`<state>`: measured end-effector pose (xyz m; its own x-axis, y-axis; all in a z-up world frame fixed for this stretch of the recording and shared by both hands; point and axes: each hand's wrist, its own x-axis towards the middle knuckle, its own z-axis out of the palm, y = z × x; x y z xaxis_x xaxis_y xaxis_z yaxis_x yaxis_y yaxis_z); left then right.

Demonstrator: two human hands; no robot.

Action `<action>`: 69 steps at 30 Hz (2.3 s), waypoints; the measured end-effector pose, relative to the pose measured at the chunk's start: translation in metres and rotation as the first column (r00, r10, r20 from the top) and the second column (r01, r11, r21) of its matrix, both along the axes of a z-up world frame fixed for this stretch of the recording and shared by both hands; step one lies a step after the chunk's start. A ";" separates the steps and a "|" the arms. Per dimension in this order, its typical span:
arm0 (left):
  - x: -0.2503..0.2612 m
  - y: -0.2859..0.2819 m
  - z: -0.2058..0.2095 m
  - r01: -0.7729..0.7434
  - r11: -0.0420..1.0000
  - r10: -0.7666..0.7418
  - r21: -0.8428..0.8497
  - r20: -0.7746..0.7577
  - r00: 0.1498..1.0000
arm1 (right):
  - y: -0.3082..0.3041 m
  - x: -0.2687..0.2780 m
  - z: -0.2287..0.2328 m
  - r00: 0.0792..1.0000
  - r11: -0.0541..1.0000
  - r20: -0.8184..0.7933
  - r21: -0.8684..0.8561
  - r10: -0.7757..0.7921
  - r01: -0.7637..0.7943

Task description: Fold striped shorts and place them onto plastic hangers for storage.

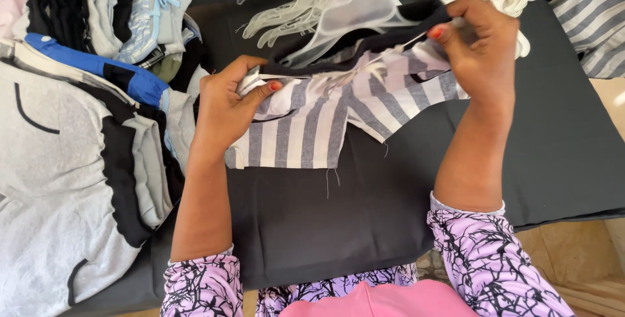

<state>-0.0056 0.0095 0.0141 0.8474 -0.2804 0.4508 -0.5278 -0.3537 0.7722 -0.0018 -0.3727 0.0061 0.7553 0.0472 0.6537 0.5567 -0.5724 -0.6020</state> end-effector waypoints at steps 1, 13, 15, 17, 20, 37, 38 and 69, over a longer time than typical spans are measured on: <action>0.003 0.002 -0.004 0.002 1.000 -0.002 0.000 0.000 1.000 | 0.006 -0.004 0.007 1.000 1.000 0.000 0.000 -0.002 0.002; 0.016 0.027 -0.012 -0.167 0.983 0.178 -0.072 0.206 0.962 | 0.003 -0.018 0.050 0.840 0.986 -0.540 -0.160 -0.050 -0.044; 0.017 0.026 -0.013 -0.146 0.986 0.158 -0.082 0.173 0.972 | -0.003 -0.016 0.046 0.822 0.968 -0.555 -0.250 -0.126 -0.021; 0.015 0.023 -0.012 -0.117 0.990 0.131 -0.081 0.188 0.973 | 0.001 -0.015 0.044 0.897 0.966 -0.438 -0.250 -0.057 -0.060; 0.014 0.018 -0.011 -0.076 0.994 0.091 -0.077 0.225 0.970 | 0.015 -0.015 0.044 0.977 0.963 -0.204 -0.243 0.062 -0.112; 0.006 0.021 0.013 0.022 0.998 -0.012 0.052 -0.181 0.983 | 0.008 0.007 0.010 0.956 0.984 0.273 -0.106 -0.110 0.144; 0.011 0.026 0.006 0.004 0.990 0.019 0.144 -0.156 0.988 | 0.003 0.008 0.011 0.946 0.991 0.312 -0.062 -0.090 0.115; -0.034 -0.075 -0.056 -0.068 0.980 0.143 -0.186 0.426 0.893 | 0.115 -0.049 0.006 0.855 0.848 -0.185 0.339 0.485 -0.408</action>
